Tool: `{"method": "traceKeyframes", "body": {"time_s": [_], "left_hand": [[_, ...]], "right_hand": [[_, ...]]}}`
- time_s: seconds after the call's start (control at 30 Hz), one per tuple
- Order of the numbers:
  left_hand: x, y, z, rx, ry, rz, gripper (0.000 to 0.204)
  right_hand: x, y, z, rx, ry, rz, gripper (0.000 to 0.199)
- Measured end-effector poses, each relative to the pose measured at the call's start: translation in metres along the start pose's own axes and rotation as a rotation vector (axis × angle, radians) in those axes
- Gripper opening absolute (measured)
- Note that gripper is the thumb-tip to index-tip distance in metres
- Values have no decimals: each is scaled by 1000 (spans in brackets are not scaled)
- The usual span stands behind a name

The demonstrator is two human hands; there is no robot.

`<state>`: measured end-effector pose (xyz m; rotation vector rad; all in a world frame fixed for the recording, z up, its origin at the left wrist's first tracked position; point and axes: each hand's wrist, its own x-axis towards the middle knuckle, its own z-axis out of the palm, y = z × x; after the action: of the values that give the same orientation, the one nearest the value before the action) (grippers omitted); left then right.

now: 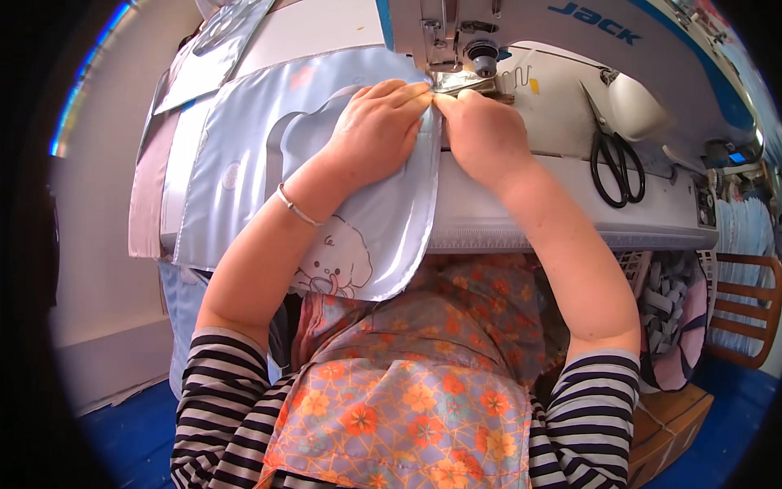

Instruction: Sewing handles and straps onto fabric bags using an industrial sewing machine.

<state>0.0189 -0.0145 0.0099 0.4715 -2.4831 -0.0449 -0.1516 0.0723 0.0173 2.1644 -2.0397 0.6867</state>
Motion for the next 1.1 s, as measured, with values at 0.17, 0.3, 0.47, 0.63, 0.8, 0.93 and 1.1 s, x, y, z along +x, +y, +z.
{"method": "traceKeyframes", "body": {"time_s": [0.17,0.3,0.47,0.63,0.8,0.93,1.1], "left_hand": [[1,-5,2,32,-23,-22,35],[-4,-19,-32,93,-93,-67,40],[-31,-58,-74,335,-158,-358,45],[-39,-100,-80,223,-283,-592,26],[-34,-103,-82,-606,93,-957,22],[-46,-34,-112,-1298,161,-775,38],[-81,58,-130,-1455,126,-792,37]], "right_hand": [[-21,-6,3,107,131,-266,30],[-27,-6,-2,123,151,-277,30],[-28,-5,1,85,141,-267,31],[-26,-10,0,73,139,-287,32],[-24,-14,-1,113,132,-269,30],[-28,-7,-3,166,129,-226,28],[-62,-75,-22,757,101,-214,47]]}}
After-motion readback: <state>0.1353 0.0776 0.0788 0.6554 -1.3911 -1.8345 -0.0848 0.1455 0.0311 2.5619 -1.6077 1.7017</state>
